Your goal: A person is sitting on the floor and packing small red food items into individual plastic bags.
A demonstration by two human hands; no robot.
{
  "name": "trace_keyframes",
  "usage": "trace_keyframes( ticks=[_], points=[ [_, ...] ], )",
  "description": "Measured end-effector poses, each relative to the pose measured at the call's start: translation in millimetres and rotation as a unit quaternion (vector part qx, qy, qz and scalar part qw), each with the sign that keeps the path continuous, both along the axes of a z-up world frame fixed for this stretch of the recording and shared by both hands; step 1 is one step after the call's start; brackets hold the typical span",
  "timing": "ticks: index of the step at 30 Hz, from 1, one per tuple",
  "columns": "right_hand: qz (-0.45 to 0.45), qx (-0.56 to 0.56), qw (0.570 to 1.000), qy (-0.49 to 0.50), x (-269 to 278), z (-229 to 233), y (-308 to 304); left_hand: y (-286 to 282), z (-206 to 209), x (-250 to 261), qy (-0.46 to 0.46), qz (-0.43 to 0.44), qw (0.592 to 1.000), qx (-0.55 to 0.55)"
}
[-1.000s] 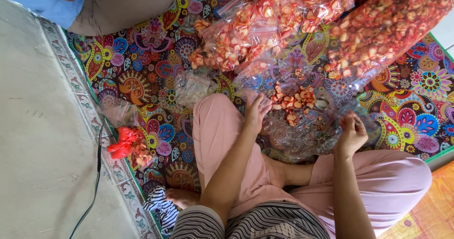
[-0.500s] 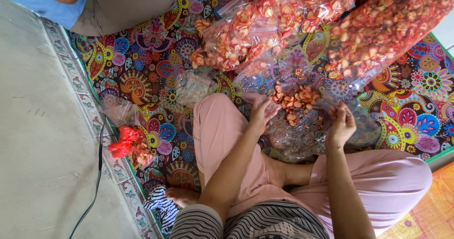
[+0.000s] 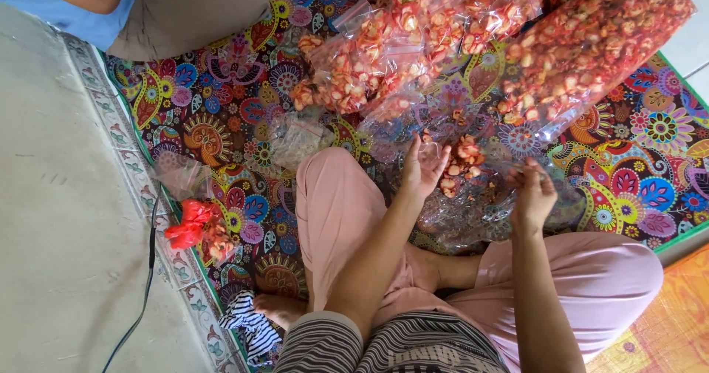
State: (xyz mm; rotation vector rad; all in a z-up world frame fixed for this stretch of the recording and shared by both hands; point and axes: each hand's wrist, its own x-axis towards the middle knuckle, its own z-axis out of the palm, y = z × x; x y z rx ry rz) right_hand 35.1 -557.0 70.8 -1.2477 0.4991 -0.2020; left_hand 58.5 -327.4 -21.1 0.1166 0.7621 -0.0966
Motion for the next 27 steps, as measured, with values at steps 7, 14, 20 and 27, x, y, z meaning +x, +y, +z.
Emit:
trace_keyframes(
  ticks=[7, 14, 20, 27],
  points=[
    [0.002, -0.041, 0.998, -0.052, -5.9, 78.1, -3.2, -27.3, 28.6, 2.7, 0.026, 0.017, 0.999, -0.042],
    [0.086, -0.18, 0.974, -0.108, -25.7, 121.7, 29.1, -57.0, 28.1, 13.1, 0.082, -0.028, 0.995, -0.055],
    [0.139, -0.3, 0.921, -0.208, -44.3, 142.7, 47.7, -55.7, 28.8, 9.3, 0.112, -0.02, 0.988, -0.103],
    [0.121, -0.293, 0.913, -0.257, -50.8, 122.8, 47.7, -37.2, 45.8, 2.0, 0.039, -0.03, 0.994, -0.101]
  ],
)
